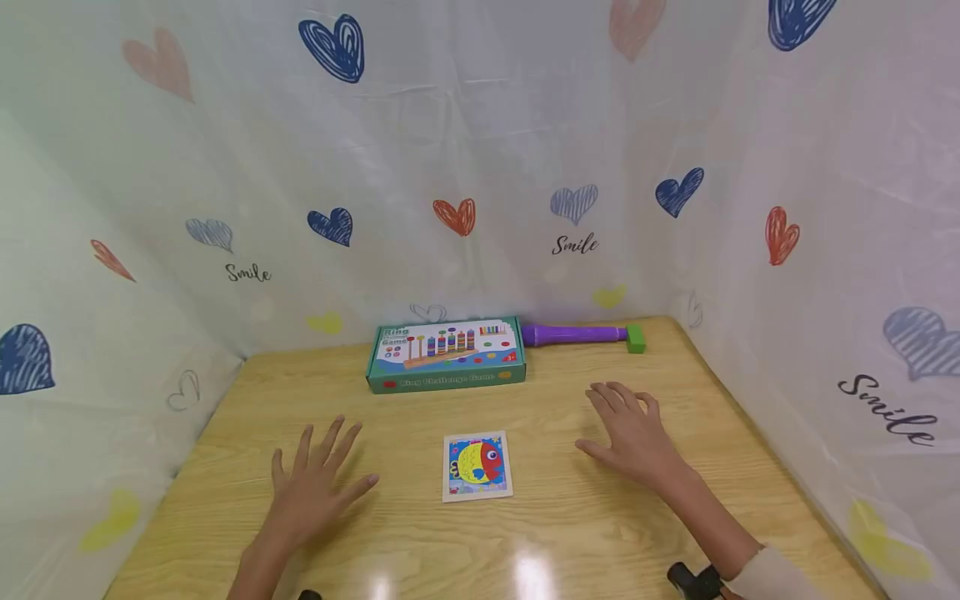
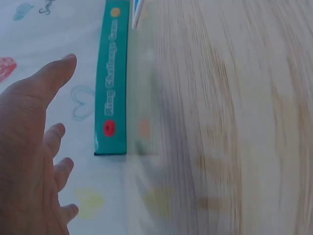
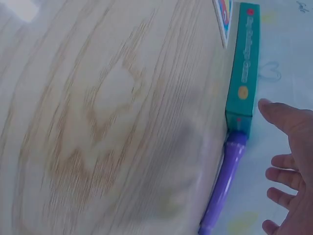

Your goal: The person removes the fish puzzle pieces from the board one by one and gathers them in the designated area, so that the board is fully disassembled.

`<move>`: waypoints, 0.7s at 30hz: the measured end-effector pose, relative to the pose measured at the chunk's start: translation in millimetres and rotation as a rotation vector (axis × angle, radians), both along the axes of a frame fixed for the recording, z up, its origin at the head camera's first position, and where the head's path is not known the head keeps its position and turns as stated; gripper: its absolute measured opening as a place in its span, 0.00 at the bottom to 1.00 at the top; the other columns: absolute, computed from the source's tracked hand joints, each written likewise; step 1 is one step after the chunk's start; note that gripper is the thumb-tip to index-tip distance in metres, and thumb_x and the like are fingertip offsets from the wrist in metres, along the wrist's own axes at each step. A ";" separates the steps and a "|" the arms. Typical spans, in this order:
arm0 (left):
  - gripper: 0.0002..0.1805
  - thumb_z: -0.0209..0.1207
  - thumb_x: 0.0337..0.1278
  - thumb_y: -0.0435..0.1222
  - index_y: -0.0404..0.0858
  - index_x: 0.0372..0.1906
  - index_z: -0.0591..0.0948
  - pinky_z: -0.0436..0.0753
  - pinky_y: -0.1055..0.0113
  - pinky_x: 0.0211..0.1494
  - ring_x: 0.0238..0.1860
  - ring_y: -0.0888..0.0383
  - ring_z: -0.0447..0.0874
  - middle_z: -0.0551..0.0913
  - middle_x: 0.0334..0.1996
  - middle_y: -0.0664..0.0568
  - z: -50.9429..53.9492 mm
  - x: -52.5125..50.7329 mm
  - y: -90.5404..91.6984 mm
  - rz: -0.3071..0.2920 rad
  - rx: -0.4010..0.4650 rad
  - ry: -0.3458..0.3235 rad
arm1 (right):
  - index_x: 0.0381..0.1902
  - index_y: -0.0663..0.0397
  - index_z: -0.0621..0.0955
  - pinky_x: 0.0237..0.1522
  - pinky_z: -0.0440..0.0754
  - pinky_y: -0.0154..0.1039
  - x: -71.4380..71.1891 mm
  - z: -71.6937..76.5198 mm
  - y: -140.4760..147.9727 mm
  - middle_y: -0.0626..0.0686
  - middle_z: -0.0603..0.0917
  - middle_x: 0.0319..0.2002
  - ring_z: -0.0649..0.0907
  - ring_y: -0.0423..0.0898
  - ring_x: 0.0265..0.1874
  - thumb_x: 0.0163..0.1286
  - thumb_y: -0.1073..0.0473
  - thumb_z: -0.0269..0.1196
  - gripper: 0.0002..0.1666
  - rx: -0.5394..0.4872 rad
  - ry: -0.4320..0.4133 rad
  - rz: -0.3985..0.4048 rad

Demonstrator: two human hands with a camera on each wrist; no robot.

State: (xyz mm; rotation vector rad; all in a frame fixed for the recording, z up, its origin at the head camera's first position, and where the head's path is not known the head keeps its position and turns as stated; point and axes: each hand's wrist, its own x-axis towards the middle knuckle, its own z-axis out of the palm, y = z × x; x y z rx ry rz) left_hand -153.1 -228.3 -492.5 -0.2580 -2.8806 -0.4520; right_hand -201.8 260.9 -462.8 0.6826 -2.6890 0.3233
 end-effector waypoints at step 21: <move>0.42 0.60 0.59 0.64 0.56 0.76 0.65 0.51 0.35 0.68 0.74 0.42 0.55 0.63 0.75 0.53 -6.0 -25.4 67.5 -0.161 0.060 0.039 | 0.65 0.56 0.77 0.59 0.63 0.65 -7.6 -7.7 -59.5 0.57 0.79 0.62 0.72 0.59 0.63 0.64 0.42 0.70 0.38 -0.058 -0.138 0.098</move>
